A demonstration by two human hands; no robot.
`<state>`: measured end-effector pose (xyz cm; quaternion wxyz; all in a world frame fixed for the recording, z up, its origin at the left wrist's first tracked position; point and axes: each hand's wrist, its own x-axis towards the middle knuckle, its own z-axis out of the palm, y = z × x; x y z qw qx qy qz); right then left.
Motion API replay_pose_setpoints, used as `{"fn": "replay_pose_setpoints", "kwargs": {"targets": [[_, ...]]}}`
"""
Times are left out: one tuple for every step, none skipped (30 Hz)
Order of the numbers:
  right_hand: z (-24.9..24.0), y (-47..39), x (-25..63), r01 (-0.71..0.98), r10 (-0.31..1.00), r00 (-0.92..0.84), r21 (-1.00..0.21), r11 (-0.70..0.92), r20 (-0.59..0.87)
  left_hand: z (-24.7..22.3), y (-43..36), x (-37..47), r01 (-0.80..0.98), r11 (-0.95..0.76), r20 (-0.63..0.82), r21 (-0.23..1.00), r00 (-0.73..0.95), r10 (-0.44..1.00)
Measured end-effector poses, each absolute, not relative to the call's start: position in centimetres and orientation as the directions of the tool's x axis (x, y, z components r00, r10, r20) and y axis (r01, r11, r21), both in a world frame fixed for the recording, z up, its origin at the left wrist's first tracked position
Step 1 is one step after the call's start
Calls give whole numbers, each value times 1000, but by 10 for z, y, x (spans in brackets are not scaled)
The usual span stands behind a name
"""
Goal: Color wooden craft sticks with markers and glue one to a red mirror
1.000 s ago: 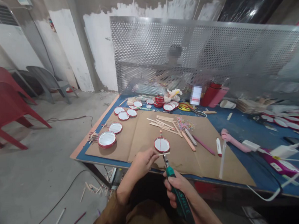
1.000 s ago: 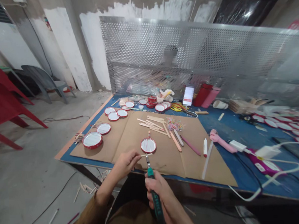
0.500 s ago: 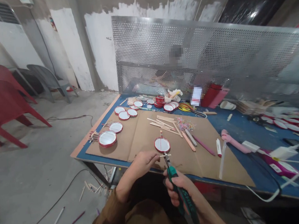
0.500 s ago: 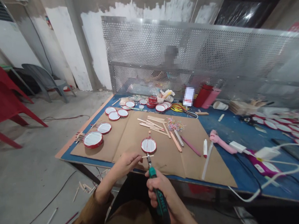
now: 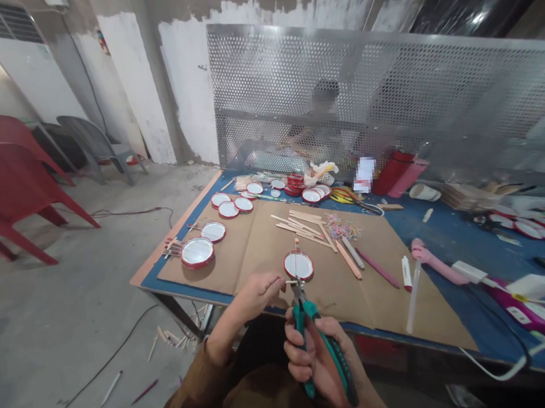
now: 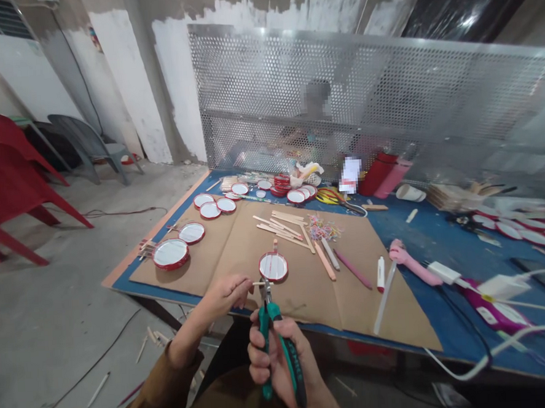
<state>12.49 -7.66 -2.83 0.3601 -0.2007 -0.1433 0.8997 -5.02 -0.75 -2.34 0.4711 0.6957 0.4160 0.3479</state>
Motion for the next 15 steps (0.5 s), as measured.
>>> {"fn": "replay_pose_setpoints", "kwargs": {"targets": [[-25,-77,123,-587,692,-681,-388,-711,-237,-26,-8,-50,197,-187,95,962,404,910],[-21,-77,121,-583,682,-699,-379,-719,-217,-30,-9,-50,134,-160,96,978,390,916],[-17,-77,120,-579,674,-711,-378,-722,-198,-33,-11,-49,67,-140,107,988,356,928],[-12,-76,119,-580,675,-715,-383,-719,-182,-37,-12,-48,18,-132,122,991,265,956],[-8,-74,119,-589,685,-710,-394,-706,-167,-39,-13,-46,0,-134,132,991,162,978],[-4,-73,121,-600,698,-699,-406,-690,-154,-42,-14,-43,-2,-140,139,990,101,985],[-1,-71,123,-612,715,-684,-418,-671,-146,-43,-15,-41,-5,-145,145,989,30,989],[1,-69,126,-622,730,-669,-430,-654,-143,-43,-15,-38,6,-158,158,987,-53,986],[1,-67,130,-626,742,-654,-444,-641,-149,-43,-15,-35,39,-168,172,985,-118,978],[0,-66,134,-626,752,-639,-459,-630,-161,-42,-13,-32,87,-173,186,981,-169,968],[-1,-65,138,-621,758,-628,-473,-625,-177,-41,-11,-30,152,-173,201,973,-197,959],[-4,-65,142,-614,761,-619,-485,-623,-193,-40,-8,-28,225,-170,216,959,-201,955],[-7,-65,146,-610,765,-610,-494,-620,-207,-39,-5,-27,301,-165,228,939,-189,955],[-11,-65,149,-606,769,-600,-503,-616,-219,-38,0,-27,375,-159,237,913,-170,957],[-14,-66,152,-601,775,-590,-516,-610,-228,-38,6,-27,442,-156,246,884,-154,957]]}}
